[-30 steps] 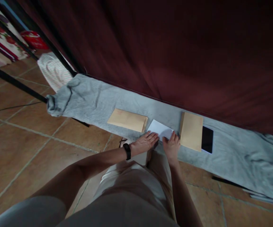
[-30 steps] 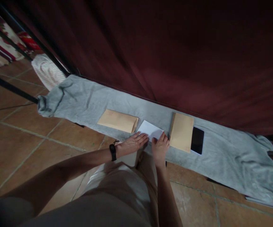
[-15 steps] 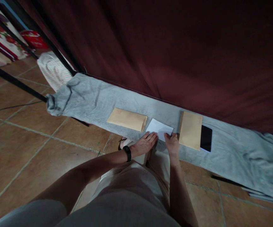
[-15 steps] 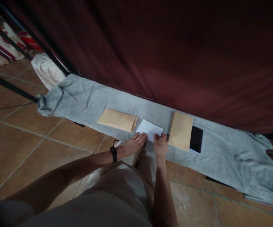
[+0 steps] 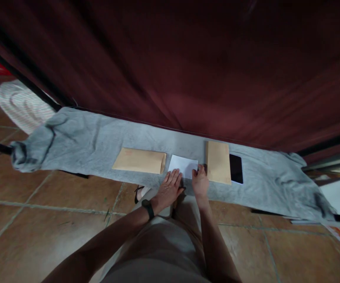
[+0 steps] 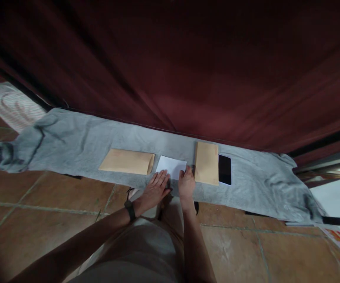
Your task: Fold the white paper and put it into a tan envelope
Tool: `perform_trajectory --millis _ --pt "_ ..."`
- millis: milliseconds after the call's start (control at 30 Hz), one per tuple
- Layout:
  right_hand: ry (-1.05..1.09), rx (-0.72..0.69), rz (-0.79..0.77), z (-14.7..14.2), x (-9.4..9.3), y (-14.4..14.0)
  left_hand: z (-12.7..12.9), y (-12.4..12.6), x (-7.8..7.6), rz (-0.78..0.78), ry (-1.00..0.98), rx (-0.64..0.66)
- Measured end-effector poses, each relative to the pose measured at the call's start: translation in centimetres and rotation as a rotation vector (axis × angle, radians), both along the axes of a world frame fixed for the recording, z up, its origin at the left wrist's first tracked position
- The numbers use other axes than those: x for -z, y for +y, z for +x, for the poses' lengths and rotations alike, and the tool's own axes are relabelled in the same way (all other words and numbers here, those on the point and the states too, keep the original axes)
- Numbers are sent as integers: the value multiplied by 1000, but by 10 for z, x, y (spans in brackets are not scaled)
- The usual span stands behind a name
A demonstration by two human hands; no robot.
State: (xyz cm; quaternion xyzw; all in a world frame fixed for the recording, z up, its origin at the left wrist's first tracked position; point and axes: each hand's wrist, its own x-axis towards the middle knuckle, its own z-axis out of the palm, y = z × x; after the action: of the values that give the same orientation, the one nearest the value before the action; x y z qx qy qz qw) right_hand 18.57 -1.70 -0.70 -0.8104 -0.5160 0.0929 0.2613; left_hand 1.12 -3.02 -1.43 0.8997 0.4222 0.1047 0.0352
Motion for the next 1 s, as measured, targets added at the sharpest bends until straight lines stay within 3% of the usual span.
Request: perform_trajectory --millis 133,367,567,833,1000 --pt "-106 -46 127 -4 0 -1 0 1 1 -26 -40 -20" --pt "-122 -337 186 -15 11 0 14 31 -4 -58 -195 -90" --pt "-222 -304 69 -20 17 -2 32 56 4 -92 -142 -132" --pt "-187 -296 78 -18 13 9 32 52 20 -28 -161 -227" --pt "-163 -439 72 -25 10 20 32 52 21 -47 -114 -202"
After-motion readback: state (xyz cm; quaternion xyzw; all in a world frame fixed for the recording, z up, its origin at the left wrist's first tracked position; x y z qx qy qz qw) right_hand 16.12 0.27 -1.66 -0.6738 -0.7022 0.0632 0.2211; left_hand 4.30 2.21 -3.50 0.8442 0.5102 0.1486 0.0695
